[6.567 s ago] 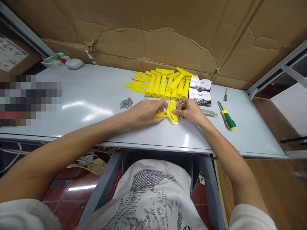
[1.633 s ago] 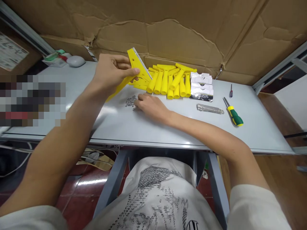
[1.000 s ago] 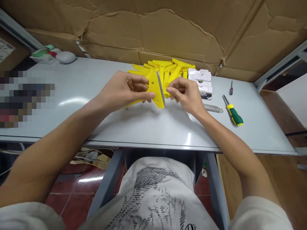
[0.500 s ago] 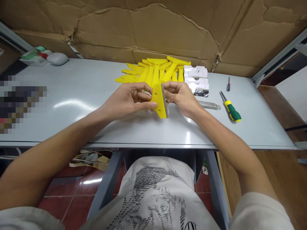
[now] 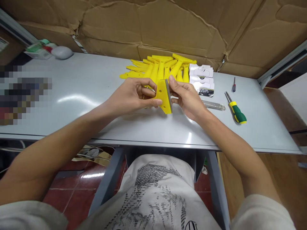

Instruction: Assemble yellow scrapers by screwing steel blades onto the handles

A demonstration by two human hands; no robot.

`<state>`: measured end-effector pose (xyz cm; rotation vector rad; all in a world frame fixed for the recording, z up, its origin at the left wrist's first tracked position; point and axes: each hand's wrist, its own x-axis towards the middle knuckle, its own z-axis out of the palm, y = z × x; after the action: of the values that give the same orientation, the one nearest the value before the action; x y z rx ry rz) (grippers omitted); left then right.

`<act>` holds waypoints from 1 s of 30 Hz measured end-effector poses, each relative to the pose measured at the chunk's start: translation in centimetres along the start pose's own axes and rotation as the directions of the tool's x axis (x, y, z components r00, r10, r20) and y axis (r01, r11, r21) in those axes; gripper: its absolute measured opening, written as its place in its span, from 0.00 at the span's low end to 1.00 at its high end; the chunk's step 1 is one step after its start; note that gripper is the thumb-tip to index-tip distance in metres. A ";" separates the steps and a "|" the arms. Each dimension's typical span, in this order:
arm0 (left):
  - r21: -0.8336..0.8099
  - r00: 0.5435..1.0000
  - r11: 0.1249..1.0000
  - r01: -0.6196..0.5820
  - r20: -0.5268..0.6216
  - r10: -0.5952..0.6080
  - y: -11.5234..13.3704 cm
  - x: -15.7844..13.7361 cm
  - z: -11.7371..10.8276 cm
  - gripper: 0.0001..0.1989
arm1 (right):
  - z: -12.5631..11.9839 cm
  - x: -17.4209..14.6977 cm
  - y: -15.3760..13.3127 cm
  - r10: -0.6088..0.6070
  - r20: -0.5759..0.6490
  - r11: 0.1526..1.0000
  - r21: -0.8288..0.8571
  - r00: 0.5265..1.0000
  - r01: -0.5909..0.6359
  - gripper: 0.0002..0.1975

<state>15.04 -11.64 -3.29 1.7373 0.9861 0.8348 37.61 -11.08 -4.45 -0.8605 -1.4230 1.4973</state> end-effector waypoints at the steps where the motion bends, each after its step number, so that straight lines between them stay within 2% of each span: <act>1: -0.007 1.000 1.000 -0.001 0.002 0.001 0.0 0.0 0.0 0.16 | 0.1 0.0 -0.1 -0.007 0.005 1.000 -0.008 1.000 0.007 0.29; 10: -0.026 0.999 0.999 -0.042 -0.023 0.041 -1.0 0.4 -0.1 0.19 | 0.1 0.0 0.0 -0.083 0.021 0.994 -0.066 0.996 0.084 0.27; 16: -0.027 0.987 0.990 -0.140 -0.083 0.138 -1.1 0.3 0.1 0.20 | 0.2 0.2 0.5 -0.228 -0.103 0.958 -0.200 0.968 0.204 0.28; 23: -0.082 0.971 0.968 -0.236 -0.043 0.233 -1.0 0.6 0.1 0.22 | 0.4 0.5 1.0 -0.242 -0.162 0.965 -0.147 0.957 0.219 0.29; 27: -0.080 0.976 0.973 -0.217 -0.049 0.214 -0.4 0.9 -1.4 0.22 | 0.1 0.6 1.0 -0.259 -0.203 0.963 -0.133 0.944 0.235 0.29; 30: -0.119 0.955 0.962 -0.248 -0.196 0.222 0.1 1.2 -4.0 0.22 | -0.5 0.7 1.2 -0.346 -0.223 0.920 -0.272 0.912 0.283 0.27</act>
<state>12.13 -9.00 -1.80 1.6981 0.8231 1.2057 37.62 -10.23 -5.66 -0.8857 -1.4707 0.9437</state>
